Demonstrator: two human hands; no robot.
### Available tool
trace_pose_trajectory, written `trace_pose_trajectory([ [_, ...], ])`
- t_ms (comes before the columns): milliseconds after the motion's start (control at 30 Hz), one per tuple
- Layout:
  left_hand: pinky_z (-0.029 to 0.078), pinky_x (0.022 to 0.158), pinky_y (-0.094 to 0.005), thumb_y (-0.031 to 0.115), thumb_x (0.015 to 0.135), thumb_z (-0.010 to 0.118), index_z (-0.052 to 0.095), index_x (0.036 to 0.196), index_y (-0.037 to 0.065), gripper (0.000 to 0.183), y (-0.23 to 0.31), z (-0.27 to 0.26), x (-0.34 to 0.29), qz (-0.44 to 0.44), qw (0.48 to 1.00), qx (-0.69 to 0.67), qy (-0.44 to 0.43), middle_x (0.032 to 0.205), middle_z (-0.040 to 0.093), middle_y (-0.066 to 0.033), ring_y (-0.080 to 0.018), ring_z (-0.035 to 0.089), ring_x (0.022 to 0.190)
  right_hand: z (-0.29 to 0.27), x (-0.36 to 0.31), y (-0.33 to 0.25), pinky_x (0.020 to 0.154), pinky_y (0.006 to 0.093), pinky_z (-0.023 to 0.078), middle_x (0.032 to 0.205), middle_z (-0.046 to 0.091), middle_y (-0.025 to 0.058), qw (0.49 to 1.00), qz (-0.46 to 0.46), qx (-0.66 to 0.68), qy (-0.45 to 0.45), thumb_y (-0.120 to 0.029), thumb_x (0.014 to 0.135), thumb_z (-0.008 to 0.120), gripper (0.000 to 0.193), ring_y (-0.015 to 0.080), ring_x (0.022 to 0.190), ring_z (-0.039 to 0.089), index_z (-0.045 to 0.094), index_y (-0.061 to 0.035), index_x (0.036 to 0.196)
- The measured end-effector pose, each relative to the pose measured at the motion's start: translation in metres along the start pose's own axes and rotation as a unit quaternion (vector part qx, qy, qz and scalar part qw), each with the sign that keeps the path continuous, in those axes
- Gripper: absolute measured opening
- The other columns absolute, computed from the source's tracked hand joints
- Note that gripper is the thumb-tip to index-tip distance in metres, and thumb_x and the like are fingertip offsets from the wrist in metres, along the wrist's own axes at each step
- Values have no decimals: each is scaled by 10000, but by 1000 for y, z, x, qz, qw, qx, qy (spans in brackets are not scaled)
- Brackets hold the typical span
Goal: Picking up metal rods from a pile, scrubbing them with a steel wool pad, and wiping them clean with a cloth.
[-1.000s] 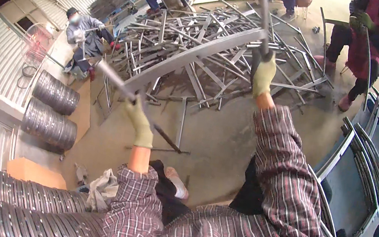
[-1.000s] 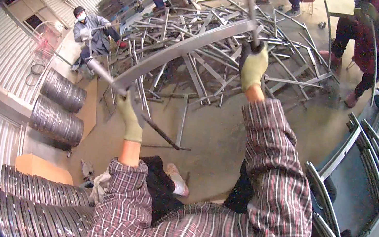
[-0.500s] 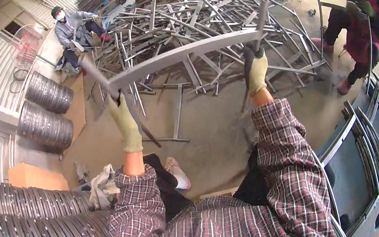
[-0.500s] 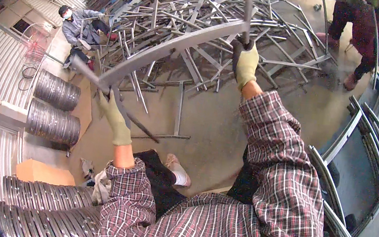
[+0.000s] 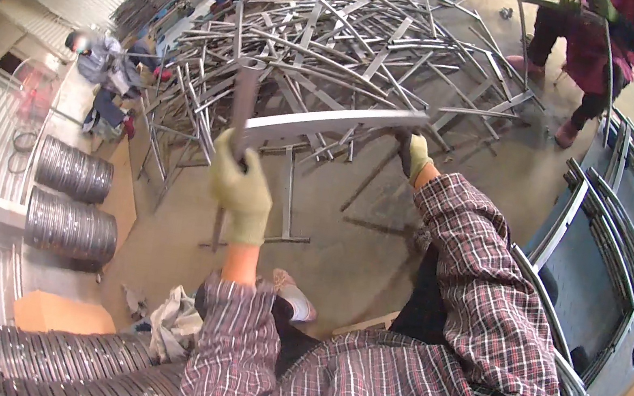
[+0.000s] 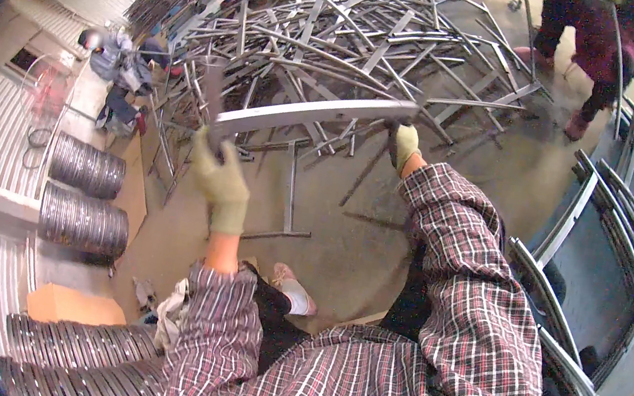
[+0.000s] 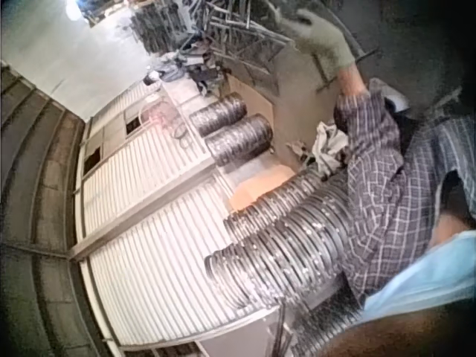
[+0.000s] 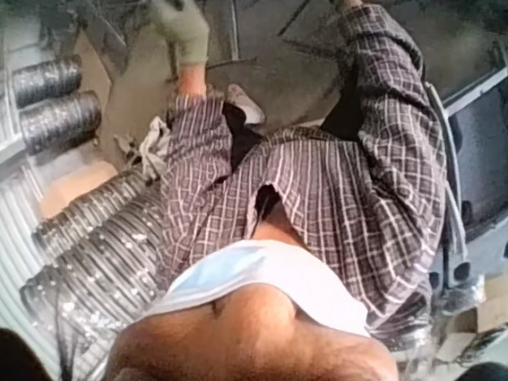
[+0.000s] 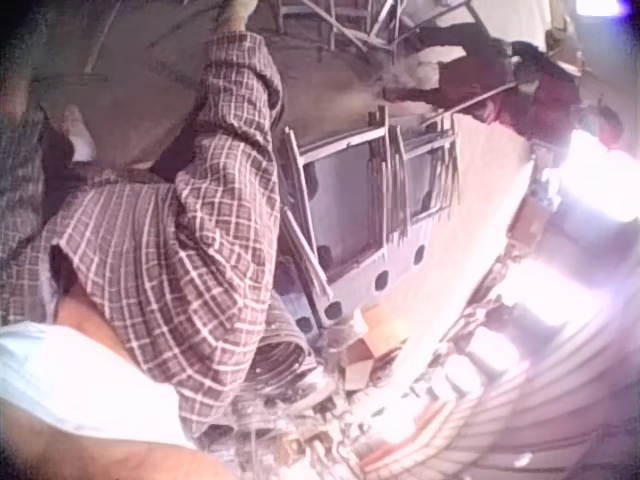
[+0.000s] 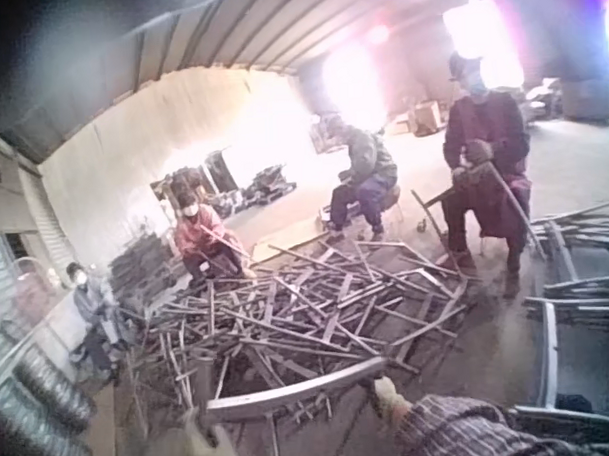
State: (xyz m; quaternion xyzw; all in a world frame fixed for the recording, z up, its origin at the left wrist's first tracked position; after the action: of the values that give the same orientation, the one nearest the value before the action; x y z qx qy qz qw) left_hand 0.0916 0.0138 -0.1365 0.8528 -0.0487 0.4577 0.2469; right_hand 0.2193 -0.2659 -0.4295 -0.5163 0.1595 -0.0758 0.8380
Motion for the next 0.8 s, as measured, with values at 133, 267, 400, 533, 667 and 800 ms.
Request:
trace_pose_trajectory([
  [133, 513, 784, -361, 15, 850, 618, 603, 1145, -9, 296, -19, 19, 6, -119, 984, -71, -116, 991, 677, -162, -256, 670, 878, -25, 15, -16, 726, 323, 437, 889, 643, 34, 994, -55, -39, 91, -234, 977, 539, 251, 141, 816, 552, 671, -29, 1036],
  [267, 495, 811, -339, 13, 892, 597, 573, 1183, -49, 299, -45, -44, 14, -138, 980, -135, 56, 1008, 665, -142, -191, 634, 889, 40, -36, -115, 613, 273, 401, 832, 654, 19, 983, -168, -73, 9, -247, 958, 572, 295, 95, 694, 489, 663, 13, 1064],
  [400, 453, 838, -349, 113, 958, 560, 522, 1225, -13, 297, -178, -49, -16, -387, 887, -216, 125, 1036, 604, -84, -179, 562, 896, 113, -138, -223, 799, 237, 461, 967, 644, 44, 940, -325, -87, -63, -50, 915, 619, 241, 110, 906, 571, 591, 36, 1139],
  [533, 459, 700, -300, 138, 960, 556, 553, 1114, 32, 187, -151, -14, -69, -340, 847, -385, 140, 943, 597, -34, -128, 561, 821, 125, -119, -279, 625, 301, 468, 787, 660, 112, 867, -485, -113, 25, -68, 907, 607, 124, 135, 670, 528, 613, 4, 1007],
  [667, 457, 674, -299, 162, 973, 545, 541, 1121, 112, 156, -183, -15, -94, -434, 766, -445, 166, 882, 594, -13, -135, 589, 775, 192, -200, -289, 656, 386, 485, 824, 625, 221, 743, -597, -295, -67, -102, 857, 656, 175, 410, 778, 625, 627, -14, 1006],
  [800, 495, 740, -286, 221, 959, 588, 543, 1175, 127, 240, -161, 4, -97, -346, 801, -489, 2, 945, 624, -9, -139, 619, 815, 192, -160, -336, 587, 383, 466, 734, 628, 195, 781, -543, -308, 25, -45, 861, 606, 74, 344, 655, 621, 616, -9, 925],
])
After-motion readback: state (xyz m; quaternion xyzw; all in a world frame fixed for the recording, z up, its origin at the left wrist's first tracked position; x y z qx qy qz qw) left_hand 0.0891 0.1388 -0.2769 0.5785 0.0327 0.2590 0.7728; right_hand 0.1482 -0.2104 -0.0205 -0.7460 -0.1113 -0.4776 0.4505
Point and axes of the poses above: each hand's wrist, its own x-axis towards the middle knuckle, its own z-axis out of the palm, y = z × x, the point moved 3 cm from there along x, towards the middle knuckle
